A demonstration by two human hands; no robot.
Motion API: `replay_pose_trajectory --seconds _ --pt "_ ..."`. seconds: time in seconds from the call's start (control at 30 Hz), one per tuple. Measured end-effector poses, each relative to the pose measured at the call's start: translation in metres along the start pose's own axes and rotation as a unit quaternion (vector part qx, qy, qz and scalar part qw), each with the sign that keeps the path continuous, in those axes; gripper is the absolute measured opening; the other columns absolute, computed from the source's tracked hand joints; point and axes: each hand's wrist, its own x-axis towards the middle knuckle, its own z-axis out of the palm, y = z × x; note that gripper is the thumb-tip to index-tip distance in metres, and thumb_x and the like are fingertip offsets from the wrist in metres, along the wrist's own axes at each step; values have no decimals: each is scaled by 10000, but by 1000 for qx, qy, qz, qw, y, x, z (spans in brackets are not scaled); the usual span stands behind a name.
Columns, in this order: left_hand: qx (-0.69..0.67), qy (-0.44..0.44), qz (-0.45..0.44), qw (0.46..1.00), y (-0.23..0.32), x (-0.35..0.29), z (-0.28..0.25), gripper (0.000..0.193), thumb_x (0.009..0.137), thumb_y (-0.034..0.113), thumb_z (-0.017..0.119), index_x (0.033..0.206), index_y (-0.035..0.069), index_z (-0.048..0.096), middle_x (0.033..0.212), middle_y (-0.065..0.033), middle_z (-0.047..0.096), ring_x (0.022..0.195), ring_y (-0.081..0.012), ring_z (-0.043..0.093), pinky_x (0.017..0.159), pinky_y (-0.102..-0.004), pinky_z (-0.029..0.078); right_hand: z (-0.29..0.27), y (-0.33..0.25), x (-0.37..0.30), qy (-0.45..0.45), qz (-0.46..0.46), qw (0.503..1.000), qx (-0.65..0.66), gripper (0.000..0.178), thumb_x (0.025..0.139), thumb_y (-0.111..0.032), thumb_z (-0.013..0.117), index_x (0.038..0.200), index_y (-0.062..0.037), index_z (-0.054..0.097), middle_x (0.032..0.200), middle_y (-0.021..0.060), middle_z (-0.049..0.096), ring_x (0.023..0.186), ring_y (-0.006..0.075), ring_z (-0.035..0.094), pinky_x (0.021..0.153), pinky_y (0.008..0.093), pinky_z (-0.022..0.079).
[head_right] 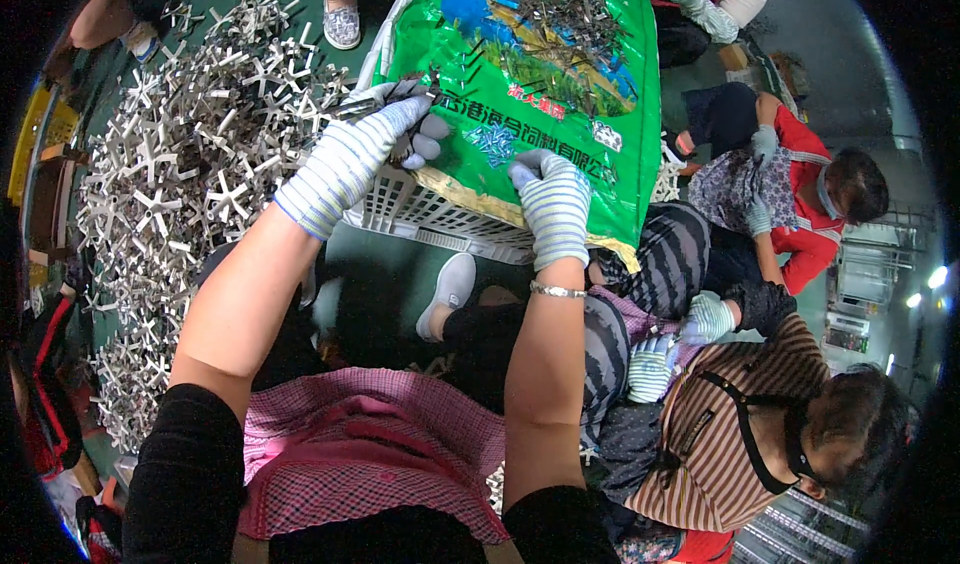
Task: The person assembles or sorts small plastic cross-shaped industrial components by hand, working with items from a storage crate and a plastic sack.
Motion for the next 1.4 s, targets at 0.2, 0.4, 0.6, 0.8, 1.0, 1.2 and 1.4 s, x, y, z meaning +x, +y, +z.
replay_pose_trajectory --seconds 0.2,0.4,0.6,0.8,1.0,1.2,1.4 --pt "36 -12 -21 999 -3 3 2 255 914 257 580 1083 66 571 869 -76 664 693 -143 620 591 -260 498 18 -19 12 -1 -19 988 -154 263 792 -326 657 964 -133 707 932 129 683 859 283 652 799 368 497" --pt "22 -7 -8 1000 -1 -2 -1 251 915 250 575 1090 71 570 865 -68 658 681 -134 618 584 -258 506 16 3 9 8 -40 990 132 194 777 -193 682 910 -53 706 797 104 694 698 161 644 694 295 511" --pt "29 -19 -12 999 -4 1 -1 263 916 248 575 1101 62 580 858 -70 663 685 -141 624 592 -263 510 -3 -1 10 19 -33 940 340 259 815 -114 679 1017 39 629 839 65 646 716 121 573 677 258 472" --pt "-8 -12 -48 999 -3 -1 15 291 927 219 559 1157 43 532 971 -109 671 702 -188 648 583 -282 515 -3 -24 -5 -62 -78 834 542 407 822 -89 667 1174 37 505 926 84 632 809 119 583 727 233 475" --pt "-8 -48 -4 999 -12 2 24 284 920 217 573 1150 51 559 996 -91 662 712 -178 649 575 -266 509 9 -42 -12 33 -117 911 393 270 815 -63 679 1060 28 612 928 78 659 802 113 613 747 244 495" --pt "-43 -35 25 998 -18 -1 29 262 902 224 607 1085 37 593 909 -56 645 635 -115 615 528 -215 479 15 -41 -10 42 -121 927 352 202 813 -101 694 980 11 673 870 57 676 764 93 614 689 240 500" --pt "-10 -48 5 999 -21 7 20 298 905 260 597 1119 55 560 968 -81 636 695 -169 648 543 -250 485 9 -43 -9 -10 -103 913 394 211 800 -109 718 968 13 681 850 48 675 742 81 592 689 218 486"
